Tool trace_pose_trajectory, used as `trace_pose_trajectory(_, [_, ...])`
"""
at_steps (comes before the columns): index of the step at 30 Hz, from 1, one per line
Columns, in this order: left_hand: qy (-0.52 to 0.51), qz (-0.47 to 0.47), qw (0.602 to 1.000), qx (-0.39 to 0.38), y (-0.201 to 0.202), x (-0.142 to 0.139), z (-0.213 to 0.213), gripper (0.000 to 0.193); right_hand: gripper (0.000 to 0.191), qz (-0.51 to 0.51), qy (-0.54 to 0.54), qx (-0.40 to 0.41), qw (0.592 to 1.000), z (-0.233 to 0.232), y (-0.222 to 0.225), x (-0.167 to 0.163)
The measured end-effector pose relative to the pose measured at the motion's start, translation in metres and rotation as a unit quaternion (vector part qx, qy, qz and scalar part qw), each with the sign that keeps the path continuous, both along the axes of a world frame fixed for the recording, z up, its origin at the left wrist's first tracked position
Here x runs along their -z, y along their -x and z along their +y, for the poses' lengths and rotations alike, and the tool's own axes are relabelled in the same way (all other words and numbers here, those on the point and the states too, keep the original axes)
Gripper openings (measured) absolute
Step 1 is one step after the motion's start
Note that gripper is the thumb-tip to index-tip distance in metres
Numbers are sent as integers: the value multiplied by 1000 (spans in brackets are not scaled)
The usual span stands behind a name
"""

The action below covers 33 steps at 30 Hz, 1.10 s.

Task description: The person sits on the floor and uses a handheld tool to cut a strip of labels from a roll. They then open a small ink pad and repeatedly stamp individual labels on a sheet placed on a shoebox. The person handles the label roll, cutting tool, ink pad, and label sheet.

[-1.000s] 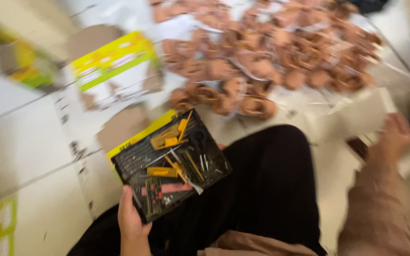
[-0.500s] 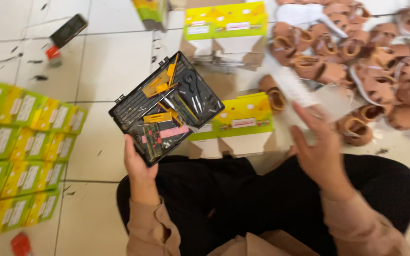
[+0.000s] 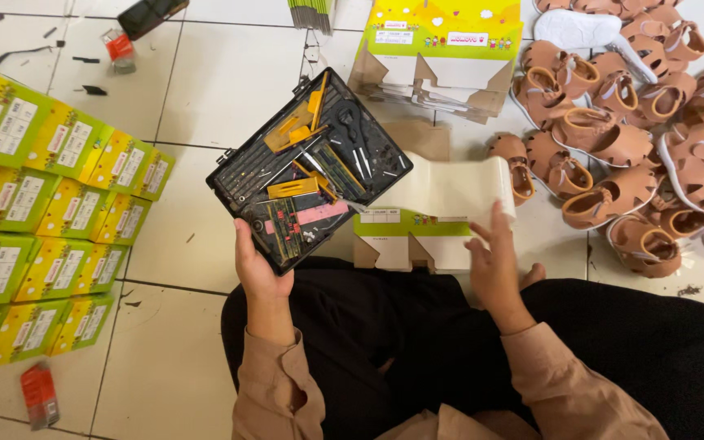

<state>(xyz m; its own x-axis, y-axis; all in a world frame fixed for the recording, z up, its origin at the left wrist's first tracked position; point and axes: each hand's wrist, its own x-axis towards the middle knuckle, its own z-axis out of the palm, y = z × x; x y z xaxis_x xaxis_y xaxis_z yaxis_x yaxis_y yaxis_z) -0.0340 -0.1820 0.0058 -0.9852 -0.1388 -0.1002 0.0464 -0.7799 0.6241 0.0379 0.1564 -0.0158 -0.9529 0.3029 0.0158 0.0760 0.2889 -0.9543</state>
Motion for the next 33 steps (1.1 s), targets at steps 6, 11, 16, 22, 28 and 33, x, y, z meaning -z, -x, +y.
trace_pose_trajectory(6, [5, -17, 1000, 16, -1, 9, 15, 51, 78, 65, -204, -99, 972, -20, -18, 20])
trace_pose_trajectory(11, [10, -29, 999, 33, 1, 31, 31, 51, 77, 35, -249, -162, 954, -33, -20, 8])
trace_pose_trajectory(16, [-21, -65, 995, 67, 17, 57, 63, 49, 73, 27, -290, -179, 940, -30, -17, -1])
trace_pose_trajectory(22, [1, -101, 992, 76, 27, 69, 88, 43, 69, -19, -303, -167, 938, -30, -21, 7])
trace_pose_trajectory(28, [9, -119, 991, 60, 29, 63, 85, 46, 50, -40, -534, -20, 845, -9, -11, 15])
trace_pose_trajectory(33, [9, -116, 992, 56, 29, 61, 84, 45, 75, -54, -332, -8, 942, 11, 12, 7])
